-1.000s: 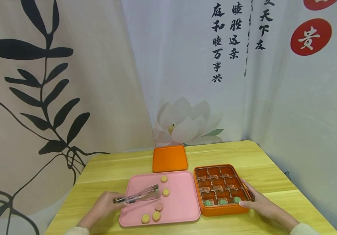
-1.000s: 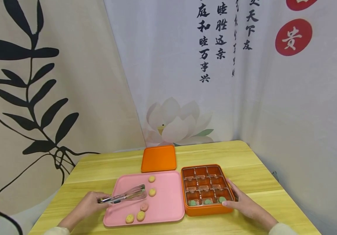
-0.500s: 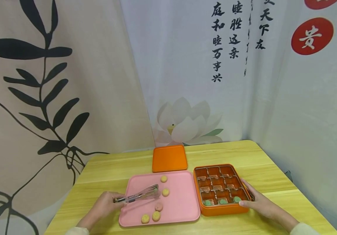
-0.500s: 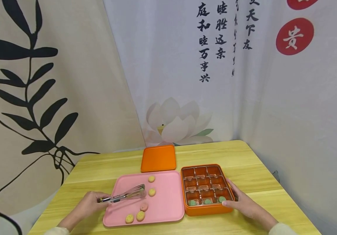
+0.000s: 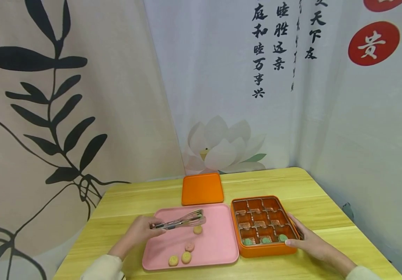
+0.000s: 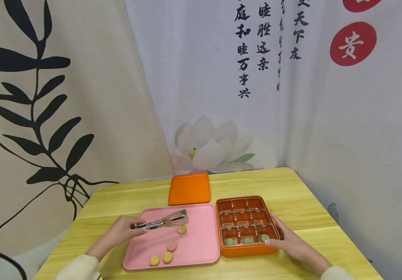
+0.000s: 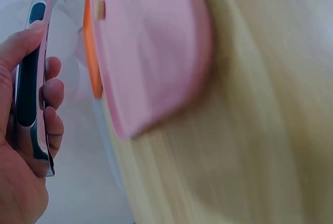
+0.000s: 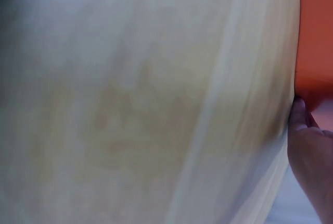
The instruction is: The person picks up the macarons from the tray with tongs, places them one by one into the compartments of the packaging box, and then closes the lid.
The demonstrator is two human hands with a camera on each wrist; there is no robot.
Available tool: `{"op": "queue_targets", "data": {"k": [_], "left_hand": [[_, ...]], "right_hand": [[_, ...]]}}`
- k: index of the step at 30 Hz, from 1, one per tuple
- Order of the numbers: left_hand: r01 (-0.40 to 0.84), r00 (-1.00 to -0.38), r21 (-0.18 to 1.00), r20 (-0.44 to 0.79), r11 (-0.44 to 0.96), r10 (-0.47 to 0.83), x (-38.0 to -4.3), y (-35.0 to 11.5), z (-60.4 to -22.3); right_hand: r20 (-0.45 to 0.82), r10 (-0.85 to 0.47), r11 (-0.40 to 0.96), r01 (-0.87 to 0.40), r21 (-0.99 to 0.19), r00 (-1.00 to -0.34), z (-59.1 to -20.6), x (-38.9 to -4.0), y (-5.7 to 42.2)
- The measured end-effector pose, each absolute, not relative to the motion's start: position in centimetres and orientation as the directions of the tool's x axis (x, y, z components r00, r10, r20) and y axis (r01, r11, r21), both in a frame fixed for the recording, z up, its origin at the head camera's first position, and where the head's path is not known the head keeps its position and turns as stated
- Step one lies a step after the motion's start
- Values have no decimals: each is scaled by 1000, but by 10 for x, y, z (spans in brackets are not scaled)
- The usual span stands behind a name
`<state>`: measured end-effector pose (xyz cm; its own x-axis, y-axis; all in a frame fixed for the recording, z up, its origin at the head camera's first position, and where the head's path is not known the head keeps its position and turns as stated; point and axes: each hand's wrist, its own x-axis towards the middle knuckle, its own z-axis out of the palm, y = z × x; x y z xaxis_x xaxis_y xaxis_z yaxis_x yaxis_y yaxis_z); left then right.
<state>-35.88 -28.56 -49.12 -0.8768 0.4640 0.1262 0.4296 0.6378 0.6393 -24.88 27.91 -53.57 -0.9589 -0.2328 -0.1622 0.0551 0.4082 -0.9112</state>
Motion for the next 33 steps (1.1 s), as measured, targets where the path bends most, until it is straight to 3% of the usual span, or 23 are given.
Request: {"op": "queue_targets", "data": {"k": [16,23,33], "left_hand": [[574,-763,648,203,500,614,-374,-177,-485],[534,-779,671,155,515,607,-373,-150,-489],[500,-811,678,147,539,567,-375,-153,-484]], "right_hand": [[-144,-230,411,39,-911,-962,-539,-250,281],[-130,-227,410,27,-912,-965,-539,-250,278],[-150,-218,423,45,-905,-964,-537,-249,278]]}}
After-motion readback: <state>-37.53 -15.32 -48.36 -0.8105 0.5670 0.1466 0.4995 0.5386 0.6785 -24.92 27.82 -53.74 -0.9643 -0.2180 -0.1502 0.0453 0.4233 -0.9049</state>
